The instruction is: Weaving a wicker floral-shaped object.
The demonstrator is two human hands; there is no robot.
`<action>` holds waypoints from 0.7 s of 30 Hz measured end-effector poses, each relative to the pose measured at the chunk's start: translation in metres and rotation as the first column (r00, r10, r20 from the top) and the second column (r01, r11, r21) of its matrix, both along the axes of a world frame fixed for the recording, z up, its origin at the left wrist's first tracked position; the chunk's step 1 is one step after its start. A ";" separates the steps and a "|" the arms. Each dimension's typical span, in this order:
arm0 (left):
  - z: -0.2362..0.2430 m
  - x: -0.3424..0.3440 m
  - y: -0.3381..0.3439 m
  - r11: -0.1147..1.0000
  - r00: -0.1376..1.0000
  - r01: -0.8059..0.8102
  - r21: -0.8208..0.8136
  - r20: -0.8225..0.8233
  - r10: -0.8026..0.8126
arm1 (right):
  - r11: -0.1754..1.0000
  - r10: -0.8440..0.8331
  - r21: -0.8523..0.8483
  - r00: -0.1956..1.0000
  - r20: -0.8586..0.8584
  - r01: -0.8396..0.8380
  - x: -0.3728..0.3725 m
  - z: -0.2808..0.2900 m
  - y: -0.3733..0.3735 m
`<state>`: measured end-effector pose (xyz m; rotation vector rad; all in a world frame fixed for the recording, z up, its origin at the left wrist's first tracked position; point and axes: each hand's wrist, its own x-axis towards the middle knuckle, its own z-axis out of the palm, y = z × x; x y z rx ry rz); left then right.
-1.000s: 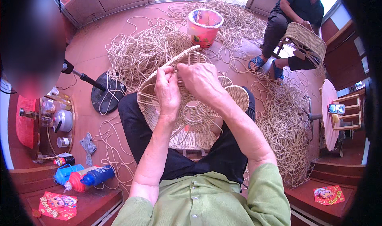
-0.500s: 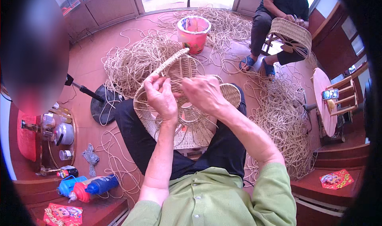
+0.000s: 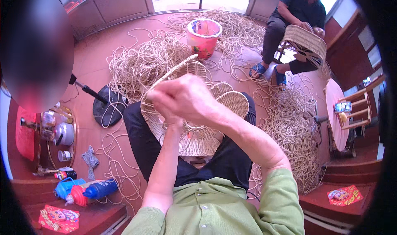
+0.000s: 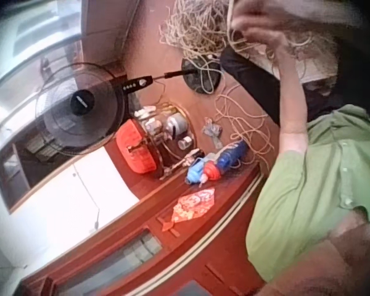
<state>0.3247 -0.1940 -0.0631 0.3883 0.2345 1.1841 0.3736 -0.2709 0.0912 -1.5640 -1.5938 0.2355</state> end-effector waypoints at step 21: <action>0.033 -0.017 0.037 0.897 0.402 0.435 0.084 -0.909 -0.109 | 0.839 -0.037 -0.521 0.972 0.231 0.156 0.061 -0.063 0.056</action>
